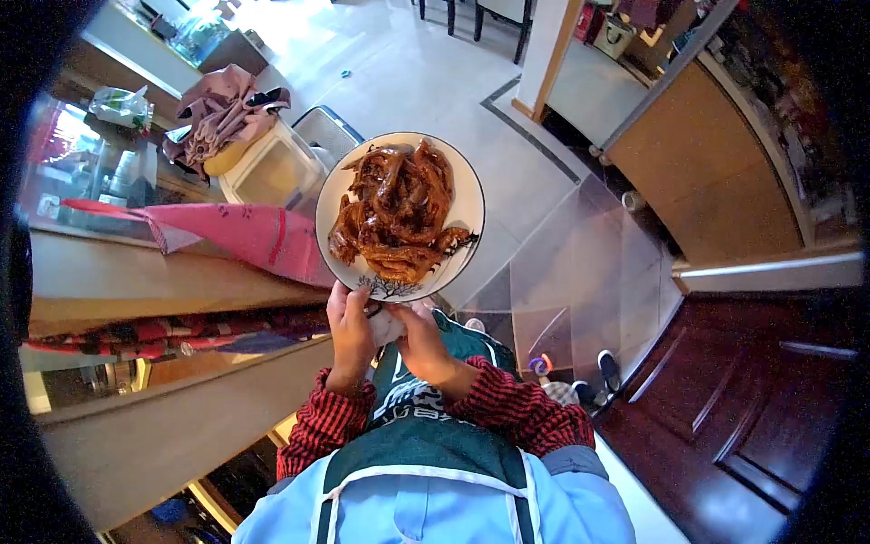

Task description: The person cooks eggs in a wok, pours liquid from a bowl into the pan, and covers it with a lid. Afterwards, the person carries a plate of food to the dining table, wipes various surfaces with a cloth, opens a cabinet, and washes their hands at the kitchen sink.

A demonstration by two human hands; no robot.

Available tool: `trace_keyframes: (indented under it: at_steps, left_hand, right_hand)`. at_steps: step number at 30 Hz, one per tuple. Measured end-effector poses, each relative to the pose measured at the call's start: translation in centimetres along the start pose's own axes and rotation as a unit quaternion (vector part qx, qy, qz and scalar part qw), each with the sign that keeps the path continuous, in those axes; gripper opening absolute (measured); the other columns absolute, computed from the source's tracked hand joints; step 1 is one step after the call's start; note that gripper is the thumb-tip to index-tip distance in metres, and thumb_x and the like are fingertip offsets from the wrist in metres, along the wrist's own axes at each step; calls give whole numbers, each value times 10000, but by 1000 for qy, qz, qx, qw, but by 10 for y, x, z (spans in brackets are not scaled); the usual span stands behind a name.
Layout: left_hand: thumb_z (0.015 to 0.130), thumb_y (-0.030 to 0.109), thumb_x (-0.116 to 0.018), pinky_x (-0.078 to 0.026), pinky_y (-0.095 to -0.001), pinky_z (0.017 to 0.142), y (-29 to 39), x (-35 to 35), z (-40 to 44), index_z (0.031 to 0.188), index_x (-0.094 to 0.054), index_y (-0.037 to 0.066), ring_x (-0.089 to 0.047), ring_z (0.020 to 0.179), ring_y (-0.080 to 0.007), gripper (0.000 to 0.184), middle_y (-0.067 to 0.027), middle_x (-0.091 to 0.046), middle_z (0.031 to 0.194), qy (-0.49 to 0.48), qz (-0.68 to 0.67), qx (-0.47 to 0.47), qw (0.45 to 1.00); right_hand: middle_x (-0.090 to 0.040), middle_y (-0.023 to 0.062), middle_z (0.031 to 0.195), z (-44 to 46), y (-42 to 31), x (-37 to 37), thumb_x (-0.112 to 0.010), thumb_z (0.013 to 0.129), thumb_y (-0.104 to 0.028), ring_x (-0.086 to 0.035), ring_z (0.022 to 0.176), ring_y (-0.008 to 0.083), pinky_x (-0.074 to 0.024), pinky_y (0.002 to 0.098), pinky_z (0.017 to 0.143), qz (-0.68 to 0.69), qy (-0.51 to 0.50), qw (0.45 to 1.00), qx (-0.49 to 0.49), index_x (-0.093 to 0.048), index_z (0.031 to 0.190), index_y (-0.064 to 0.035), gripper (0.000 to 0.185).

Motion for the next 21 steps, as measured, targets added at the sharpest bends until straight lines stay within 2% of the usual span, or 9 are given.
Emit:
trace_keyframes:
  at_steps: [1,2,4,10,14,16,19,20,21]
  left_hand:
    - [768,64,-383,-370,-243,764,-4,-6,13,1018,-427,-58,-471,847,-129,281,-84,-507,947,14,-23,16,1000]
    - [762,73,-386,-367,-251,786,-1,7,30,1024,-426,-59,-481,866,-140,296,-92,-512,961,28,-60,41,997]
    - [760,70,-381,-368,-256,797,-1,-6,53,1040,-413,-63,-486,881,-150,311,-97,-510,979,31,-19,26,999]
    - [769,57,-382,-381,-240,744,-12,-37,153,982,-435,-56,-476,824,-125,247,-86,-511,931,28,-73,24,997]
    - [763,44,-380,-375,-232,740,-13,-54,239,962,-441,-55,-467,827,-116,231,-76,-514,912,30,-80,10,996]
    - [762,37,-378,-407,-230,669,6,-82,261,945,-441,-55,-493,757,-115,215,-80,-522,879,48,-31,10,998]
    - [756,25,-373,-424,-222,477,14,-105,314,916,-442,-54,-512,550,-120,191,-94,-539,788,10,-90,76,993]
    - [756,25,-373,-424,-222,477,20,-106,329,916,-442,-54,-512,550,-120,191,-94,-539,788,7,-89,79,993]
    - [755,23,-374,-424,-221,484,24,-108,346,911,-444,-56,-512,549,-120,189,-97,-542,783,-6,-90,76,993]
  right_hand:
    - [-486,53,988,6,-13,-2,-420,814,-101,-490,890,132,-402,265,752,-118,12,990,70,-421,1029,-21,229]
    - [-486,53,988,20,-21,-22,-420,814,-101,-490,890,132,-402,265,752,-128,15,990,63,-421,1029,-21,229]
    - [-482,71,1022,38,-54,-28,-443,806,-84,-489,917,152,-395,282,784,91,38,995,-21,-377,1067,-19,277]
    - [-503,71,1013,130,-100,-7,-490,797,-91,-487,922,130,-401,280,778,78,54,989,-114,-393,1075,-35,300]
    - [-501,44,999,211,-135,-8,-521,788,-105,-486,863,92,-392,243,753,-48,44,996,-62,-429,1059,9,309]
    - [-498,46,995,223,-175,1,-527,784,-104,-489,832,89,-393,238,742,-226,11,974,-8,-433,1065,16,320]
    - [-532,36,896,253,-239,19,-562,751,-114,-490,755,100,-388,209,695,-284,-13,953,-101,-493,1003,-6,283]
    - [-538,29,869,261,-260,21,-561,747,-105,-487,714,95,-393,203,655,-288,-53,943,-159,-523,963,-11,239]
    - [-541,21,820,273,-292,23,-565,744,-100,-481,673,87,-397,214,608,-408,-60,903,-121,-545,893,-13,173]
Point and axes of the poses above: each hand's wrist, its own z-axis towards the middle knuckle, its own x-axis out of the back of the hand, y = z × x, the point moved 2 cm from there along z, towards the middle knuckle
